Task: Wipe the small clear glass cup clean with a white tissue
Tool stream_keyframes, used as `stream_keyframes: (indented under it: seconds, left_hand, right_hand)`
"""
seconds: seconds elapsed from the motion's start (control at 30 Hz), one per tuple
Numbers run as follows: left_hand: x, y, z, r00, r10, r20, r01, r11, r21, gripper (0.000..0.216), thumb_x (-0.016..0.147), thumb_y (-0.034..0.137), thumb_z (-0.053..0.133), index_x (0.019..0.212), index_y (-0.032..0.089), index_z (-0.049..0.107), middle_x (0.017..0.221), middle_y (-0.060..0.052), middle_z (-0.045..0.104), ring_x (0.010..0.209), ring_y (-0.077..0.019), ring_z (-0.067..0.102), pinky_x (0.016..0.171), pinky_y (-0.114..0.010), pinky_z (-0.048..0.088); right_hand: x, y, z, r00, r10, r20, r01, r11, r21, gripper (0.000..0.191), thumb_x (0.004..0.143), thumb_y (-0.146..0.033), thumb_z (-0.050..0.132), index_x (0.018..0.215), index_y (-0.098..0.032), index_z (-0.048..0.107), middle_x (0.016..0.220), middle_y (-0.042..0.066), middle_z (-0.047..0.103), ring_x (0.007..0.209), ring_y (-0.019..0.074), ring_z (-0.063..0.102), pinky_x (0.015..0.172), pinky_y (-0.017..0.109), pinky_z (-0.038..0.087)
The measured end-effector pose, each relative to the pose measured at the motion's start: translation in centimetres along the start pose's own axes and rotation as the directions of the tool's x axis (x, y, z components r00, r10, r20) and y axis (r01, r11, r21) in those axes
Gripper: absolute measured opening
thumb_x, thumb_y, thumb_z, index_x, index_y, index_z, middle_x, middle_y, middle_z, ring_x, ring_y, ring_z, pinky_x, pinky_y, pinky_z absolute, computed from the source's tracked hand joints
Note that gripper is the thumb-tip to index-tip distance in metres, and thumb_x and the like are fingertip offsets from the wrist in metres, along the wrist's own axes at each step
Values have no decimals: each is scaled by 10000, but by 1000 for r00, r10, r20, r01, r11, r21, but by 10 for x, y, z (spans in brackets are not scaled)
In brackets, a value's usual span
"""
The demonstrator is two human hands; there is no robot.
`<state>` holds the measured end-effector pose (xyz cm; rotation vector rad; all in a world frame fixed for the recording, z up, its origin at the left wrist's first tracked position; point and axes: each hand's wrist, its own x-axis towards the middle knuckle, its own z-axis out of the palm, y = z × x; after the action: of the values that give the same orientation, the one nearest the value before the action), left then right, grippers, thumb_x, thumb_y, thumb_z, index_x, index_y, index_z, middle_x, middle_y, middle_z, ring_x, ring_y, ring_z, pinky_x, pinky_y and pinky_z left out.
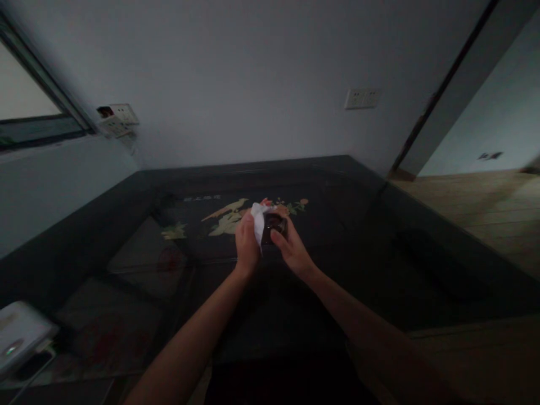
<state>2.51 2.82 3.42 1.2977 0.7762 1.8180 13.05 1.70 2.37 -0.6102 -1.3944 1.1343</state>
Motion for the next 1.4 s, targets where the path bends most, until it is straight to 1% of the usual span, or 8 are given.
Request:
stream_keyframes:
  seconds: [0.2, 0.37, 0.5, 0.6, 0.83, 1.07, 1.23, 1.4]
  left_hand:
    - [6, -14, -4, 968, -247, -42, 243, 966, -86, 414, 870, 478, 448, 977, 146, 670, 891, -81, 712, 818, -213, 671, 752, -334, 526]
    - [-3, 1, -2, 988, 153, 23, -152, 936, 316, 360, 928, 419, 398, 981, 174, 657, 990, -83, 691, 958, -214, 638, 872, -358, 480]
    - [-5, 13, -1, 878, 394, 271, -478, 693, 540, 345, 952, 286, 342, 894, 190, 669, 961, -58, 705, 1013, -196, 617, 1025, -427, 375]
    - [-3, 15, -3, 849, 433, 304, -528, 656, 540, 351, 947, 256, 346, 845, 195, 676, 903, -40, 713, 921, -177, 643, 1034, -433, 369]
    - [2, 3, -8, 989, 146, -19, -137, 962, 237, 379, 911, 435, 433, 938, 157, 689, 969, -109, 706, 925, -223, 654, 846, -361, 495]
    - [12, -7, -9, 967, -230, -107, 224, 972, -66, 351, 847, 434, 449, 856, 149, 652, 834, -75, 689, 742, -193, 647, 706, -323, 512]
    - [1, -4, -4, 997, 52, -51, -35, 955, 295, 381, 920, 463, 390, 934, 176, 640, 960, -85, 678, 908, -216, 640, 833, -360, 488]
    - [-6, 5, 1, 906, 376, 192, -420, 756, 501, 390, 972, 398, 304, 971, 189, 633, 1063, -87, 670, 1156, -214, 547, 1043, -441, 362]
  right_hand:
    - [-4, 5, 4, 998, 26, -51, -26, 1000, 7, 514, 812, -558, 558, 1202, -241, 448, 1225, 88, 579, 1206, 236, 510, 1063, 412, 392]
    - [-6, 14, 5, 997, 10, -81, -13, 999, -38, 544, 814, -551, 566, 1238, -245, 416, 1240, 94, 570, 1180, 234, 533, 1035, 400, 421]
    - [-4, 17, 2, 999, -9, -39, 6, 997, -77, 520, 812, -536, 575, 1224, -250, 435, 1225, 91, 586, 1188, 244, 527, 1011, 404, 431]
    - [-2, 16, 2, 1000, 7, -14, -8, 999, -53, 496, 787, -507, 621, 1185, -252, 471, 1190, 77, 616, 1156, 238, 553, 989, 391, 449]
    - [-2, 8, 4, 998, 55, -19, -55, 998, 7, 502, 772, -507, 637, 1173, -233, 511, 1191, 80, 624, 1129, 232, 577, 1012, 393, 431]
    - [-2, 5, 6, 998, 58, -23, -58, 998, 4, 506, 789, -556, 592, 1170, -229, 526, 1189, 79, 629, 1140, 233, 573, 1036, 409, 415]
    - [-3, 13, 5, 992, 77, -97, -75, 997, 19, 587, 747, -541, 650, 1225, -249, 474, 1266, 87, 582, 1203, 246, 529, 1086, 435, 356]
    - [-4, 19, 2, 994, 31, -100, -30, 1000, 8, 669, 738, -557, 652, 1277, -236, 420, 1345, 115, 514, 1255, 260, 482, 1106, 440, 324]
